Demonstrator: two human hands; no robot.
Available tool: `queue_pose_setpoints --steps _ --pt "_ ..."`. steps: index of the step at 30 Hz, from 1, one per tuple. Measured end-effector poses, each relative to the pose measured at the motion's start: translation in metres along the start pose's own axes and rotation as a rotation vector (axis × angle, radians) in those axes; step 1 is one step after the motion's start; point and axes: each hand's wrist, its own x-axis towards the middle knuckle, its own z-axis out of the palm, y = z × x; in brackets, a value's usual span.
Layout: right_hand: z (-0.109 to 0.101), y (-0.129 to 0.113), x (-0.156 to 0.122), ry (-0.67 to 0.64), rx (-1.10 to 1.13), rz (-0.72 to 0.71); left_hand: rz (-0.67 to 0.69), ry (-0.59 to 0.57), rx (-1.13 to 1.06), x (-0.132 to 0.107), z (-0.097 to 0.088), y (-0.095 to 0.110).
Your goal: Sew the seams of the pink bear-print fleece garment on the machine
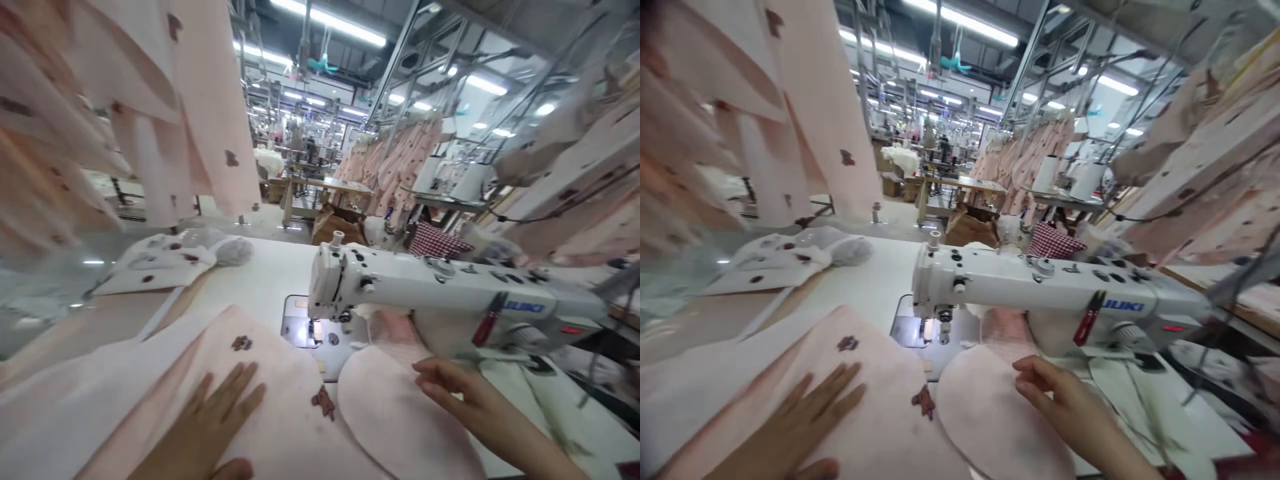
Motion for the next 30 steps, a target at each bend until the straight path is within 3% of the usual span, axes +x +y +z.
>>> queue_pose_setpoints --steps 3,6,8,11,13,15,17,19,23,27,30 --pt "0.008 0.018 -0.002 0.159 -0.074 0.118 -0.075 0.072 0.04 0.008 0.009 -0.006" --pt "0.027 0.034 -0.019 0.307 -0.121 0.184 -0.064 0.154 0.031 0.039 0.011 0.008" --pt "0.038 0.041 -0.03 0.332 -0.133 0.112 0.113 0.169 -0.018 0.063 0.009 0.029" --pt "0.042 0.052 -0.033 0.223 -0.207 -0.108 0.394 0.082 -0.118 0.096 0.008 0.067" --pt "0.035 0.061 -0.025 0.192 -0.344 -0.209 0.443 -0.03 -0.161 0.11 0.013 0.086" --pt "0.021 0.069 -0.014 0.263 -0.516 -0.246 0.415 -0.111 -0.164 0.114 0.018 0.093" --pt "0.006 0.07 -0.001 0.301 -0.616 -0.293 0.4 -0.126 -0.148 0.107 0.022 0.088" --pt "-0.002 0.063 0.01 0.274 -0.59 -0.331 0.318 -0.07 -0.112 0.093 0.021 0.073" --pt "0.01 0.041 0.036 0.328 -0.51 -0.238 -0.05 0.079 0.02 0.068 0.012 0.026" --pt "0.03 0.032 0.054 0.374 -0.453 -0.254 -0.088 -0.037 0.024 0.067 -0.006 -0.008" --pt "0.028 0.039 0.052 0.453 -0.351 -0.334 -0.083 -0.142 -0.014 0.076 -0.024 -0.014"
